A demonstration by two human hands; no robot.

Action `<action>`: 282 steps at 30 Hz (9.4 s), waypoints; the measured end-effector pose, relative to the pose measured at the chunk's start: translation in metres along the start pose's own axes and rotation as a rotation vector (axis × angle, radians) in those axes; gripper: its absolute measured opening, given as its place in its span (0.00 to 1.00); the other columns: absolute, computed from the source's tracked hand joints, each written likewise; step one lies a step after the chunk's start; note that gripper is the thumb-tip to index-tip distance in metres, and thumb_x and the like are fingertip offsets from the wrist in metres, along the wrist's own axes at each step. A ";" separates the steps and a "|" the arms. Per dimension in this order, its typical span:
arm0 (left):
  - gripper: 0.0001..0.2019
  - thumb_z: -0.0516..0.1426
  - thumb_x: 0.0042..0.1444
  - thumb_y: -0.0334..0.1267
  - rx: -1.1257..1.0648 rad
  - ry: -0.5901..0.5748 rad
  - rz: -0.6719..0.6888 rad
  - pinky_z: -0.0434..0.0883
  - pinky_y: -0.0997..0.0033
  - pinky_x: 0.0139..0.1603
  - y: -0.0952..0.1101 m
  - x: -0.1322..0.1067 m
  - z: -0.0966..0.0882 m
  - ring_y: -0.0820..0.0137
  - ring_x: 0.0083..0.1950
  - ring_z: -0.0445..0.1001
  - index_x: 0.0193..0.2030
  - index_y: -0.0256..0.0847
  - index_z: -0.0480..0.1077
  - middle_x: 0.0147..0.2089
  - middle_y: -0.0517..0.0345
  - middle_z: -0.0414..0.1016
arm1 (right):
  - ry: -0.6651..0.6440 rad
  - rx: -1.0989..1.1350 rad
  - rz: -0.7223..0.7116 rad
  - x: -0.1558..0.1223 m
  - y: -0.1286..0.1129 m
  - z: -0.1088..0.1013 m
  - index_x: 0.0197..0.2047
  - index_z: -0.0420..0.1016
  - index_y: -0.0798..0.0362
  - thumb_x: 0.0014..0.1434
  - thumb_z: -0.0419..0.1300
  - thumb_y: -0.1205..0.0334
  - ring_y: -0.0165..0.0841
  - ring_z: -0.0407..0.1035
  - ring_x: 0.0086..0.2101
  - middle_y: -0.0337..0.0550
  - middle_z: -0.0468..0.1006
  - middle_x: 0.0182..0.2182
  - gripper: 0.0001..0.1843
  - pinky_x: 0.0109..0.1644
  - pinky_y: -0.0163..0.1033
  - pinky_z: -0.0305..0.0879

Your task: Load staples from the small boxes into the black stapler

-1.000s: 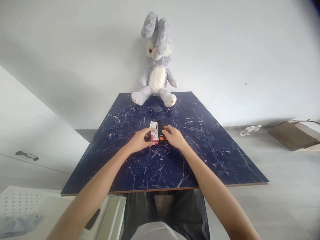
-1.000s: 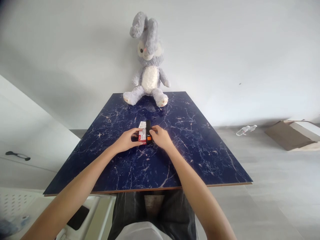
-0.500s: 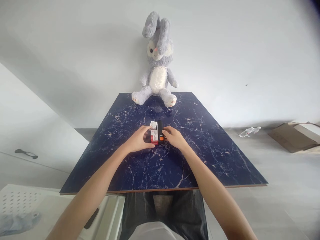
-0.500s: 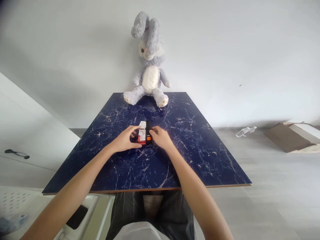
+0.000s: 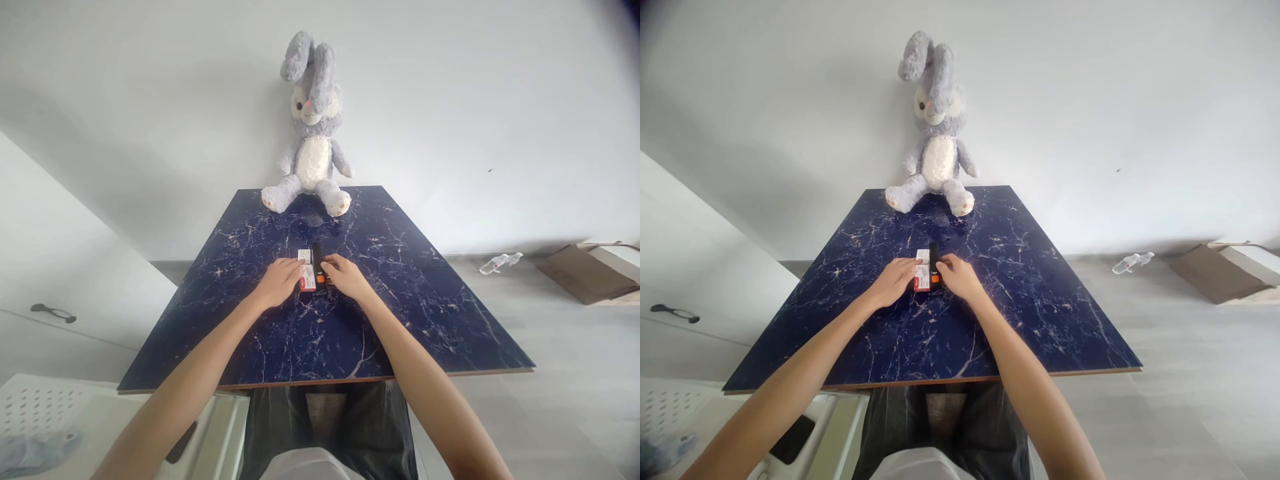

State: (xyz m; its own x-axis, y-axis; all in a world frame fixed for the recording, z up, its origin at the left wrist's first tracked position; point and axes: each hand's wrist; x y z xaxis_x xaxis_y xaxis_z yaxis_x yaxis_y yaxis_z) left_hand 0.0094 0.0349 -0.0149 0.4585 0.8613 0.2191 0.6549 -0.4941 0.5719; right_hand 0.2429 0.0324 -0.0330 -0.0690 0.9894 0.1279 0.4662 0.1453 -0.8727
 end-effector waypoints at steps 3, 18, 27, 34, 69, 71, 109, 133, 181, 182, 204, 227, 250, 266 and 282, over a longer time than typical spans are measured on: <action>0.32 0.50 0.66 0.58 0.006 -0.055 0.025 0.59 0.44 0.66 0.005 -0.006 -0.010 0.47 0.67 0.62 0.71 0.45 0.60 0.67 0.45 0.68 | -0.013 -0.020 0.019 -0.001 -0.005 -0.002 0.48 0.77 0.45 0.65 0.56 0.51 0.38 0.78 0.42 0.43 0.82 0.45 0.14 0.49 0.45 0.74; 0.54 0.66 0.48 0.61 0.068 -0.171 -0.013 0.62 0.45 0.64 0.011 -0.007 -0.017 0.42 0.69 0.61 0.76 0.50 0.46 0.71 0.44 0.61 | -0.032 -0.074 0.042 -0.003 -0.009 -0.004 0.51 0.76 0.46 0.66 0.55 0.51 0.39 0.77 0.46 0.42 0.82 0.46 0.15 0.53 0.44 0.71; 0.39 0.58 0.58 0.63 0.094 -0.107 0.004 0.61 0.48 0.66 0.005 -0.004 -0.011 0.49 0.68 0.62 0.71 0.48 0.58 0.70 0.46 0.63 | -0.035 -0.072 0.040 -0.004 -0.012 -0.004 0.51 0.76 0.47 0.67 0.55 0.53 0.39 0.77 0.46 0.43 0.82 0.46 0.15 0.54 0.44 0.72; 0.50 0.64 0.52 0.60 0.151 -0.127 -0.042 0.63 0.46 0.62 0.008 -0.003 -0.011 0.44 0.66 0.63 0.76 0.49 0.48 0.69 0.43 0.63 | -0.041 -0.079 0.036 -0.003 -0.011 -0.004 0.51 0.76 0.47 0.67 0.54 0.52 0.39 0.77 0.45 0.42 0.82 0.46 0.15 0.53 0.44 0.72; 0.36 0.63 0.51 0.60 0.097 0.013 0.143 0.66 0.55 0.57 0.153 0.212 0.186 0.49 0.58 0.73 0.59 0.37 0.63 0.52 0.39 0.78 | 0.736 -0.337 0.284 0.012 0.106 -0.184 0.57 0.75 0.57 0.63 0.52 0.50 0.44 0.74 0.49 0.56 0.81 0.47 0.27 0.57 0.47 0.65; 0.36 0.62 0.53 0.59 0.104 0.016 0.152 0.66 0.54 0.57 0.158 0.215 0.193 0.49 0.58 0.73 0.61 0.36 0.62 0.52 0.39 0.78 | 0.755 -0.327 0.303 0.013 0.109 -0.187 0.57 0.75 0.58 0.63 0.51 0.51 0.44 0.74 0.48 0.57 0.81 0.47 0.26 0.57 0.47 0.65; 0.21 0.49 0.69 0.47 0.277 0.037 0.153 0.62 0.44 0.66 0.008 0.041 0.040 0.52 0.68 0.62 0.61 0.42 0.72 0.67 0.46 0.68 | -0.154 -0.573 -0.484 0.017 0.023 -0.024 0.65 0.71 0.52 0.70 0.51 0.53 0.45 0.59 0.66 0.51 0.67 0.65 0.25 0.70 0.55 0.55; 0.21 0.49 0.69 0.46 0.368 0.058 0.193 0.65 0.47 0.64 0.004 0.042 0.045 0.52 0.66 0.64 0.62 0.40 0.72 0.66 0.45 0.69 | -0.196 -0.595 -0.486 0.017 0.024 -0.024 0.66 0.69 0.56 0.71 0.50 0.54 0.46 0.55 0.68 0.53 0.64 0.67 0.26 0.72 0.54 0.52; 0.16 0.52 0.63 0.46 0.206 0.347 -0.214 0.69 0.57 0.62 -0.071 0.001 -0.045 0.58 0.53 0.76 0.49 0.46 0.78 0.50 0.55 0.82 | 0.386 -0.522 0.428 0.038 0.076 -0.171 0.49 0.80 0.58 0.65 0.46 0.47 0.48 0.73 0.49 0.61 0.80 0.48 0.29 0.51 0.45 0.65; 0.16 0.52 0.63 0.45 0.207 0.337 -0.205 0.68 0.57 0.62 -0.068 0.002 -0.044 0.58 0.53 0.76 0.49 0.45 0.78 0.49 0.55 0.82 | 0.366 -0.522 0.405 0.040 0.071 -0.162 0.48 0.80 0.57 0.65 0.46 0.47 0.48 0.73 0.48 0.59 0.80 0.47 0.28 0.49 0.44 0.65; 0.26 0.42 0.71 0.50 0.165 0.363 -0.456 0.67 0.53 0.62 -0.092 -0.001 -0.060 0.52 0.61 0.73 0.65 0.39 0.66 0.60 0.43 0.75 | 0.056 -0.155 0.074 0.090 -0.087 0.143 0.54 0.74 0.52 0.59 0.60 0.41 0.48 0.77 0.48 0.54 0.82 0.46 0.27 0.53 0.50 0.70; 0.36 0.61 0.54 0.61 -0.075 0.205 -0.542 0.73 0.64 0.51 -0.116 -0.013 -0.101 0.56 0.51 0.79 0.66 0.49 0.65 0.49 0.55 0.82 | -0.174 -0.282 -0.391 0.155 -0.038 0.136 0.56 0.75 0.51 0.51 0.53 0.75 0.41 0.72 0.49 0.41 0.83 0.43 0.30 0.63 0.47 0.63; 0.31 0.57 0.60 0.55 0.278 0.468 -0.449 0.64 0.49 0.62 -0.109 -0.007 -0.073 0.47 0.61 0.69 0.65 0.40 0.67 0.61 0.42 0.73 | 0.052 -0.027 -0.254 0.111 -0.018 0.101 0.56 0.71 0.51 0.51 0.54 0.74 0.36 0.76 0.45 0.44 0.81 0.45 0.28 0.56 0.42 0.70; 0.25 0.54 0.60 0.32 0.620 0.346 -0.142 0.63 0.43 0.64 -0.099 -0.024 -0.065 0.46 0.69 0.57 0.63 0.51 0.72 0.70 0.47 0.59 | 0.309 0.152 0.021 0.110 -0.006 0.088 0.52 0.77 0.54 0.54 0.52 0.71 0.37 0.77 0.48 0.48 0.82 0.48 0.23 0.59 0.45 0.68; 0.21 0.53 0.60 0.32 0.380 0.579 -0.191 0.63 0.49 0.67 -0.108 -0.019 -0.068 0.52 0.66 0.65 0.58 0.43 0.75 0.64 0.46 0.69 | 0.250 -0.140 -0.225 0.097 -0.020 0.082 0.43 0.81 0.52 0.48 0.49 0.78 0.39 0.71 0.50 0.47 0.78 0.49 0.26 0.60 0.44 0.63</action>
State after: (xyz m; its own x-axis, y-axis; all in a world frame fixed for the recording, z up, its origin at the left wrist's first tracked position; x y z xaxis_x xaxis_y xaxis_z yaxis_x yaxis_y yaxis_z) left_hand -0.1104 0.0801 -0.0273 -0.0081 0.8097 0.5868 0.9039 -0.2450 0.3505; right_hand 0.1546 0.1252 -0.0419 0.0264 0.8995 0.4360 0.5811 0.3411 -0.7389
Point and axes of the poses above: each hand's wrist, its own x-axis towards the middle knuckle, its own z-axis out of the palm, y = z × x
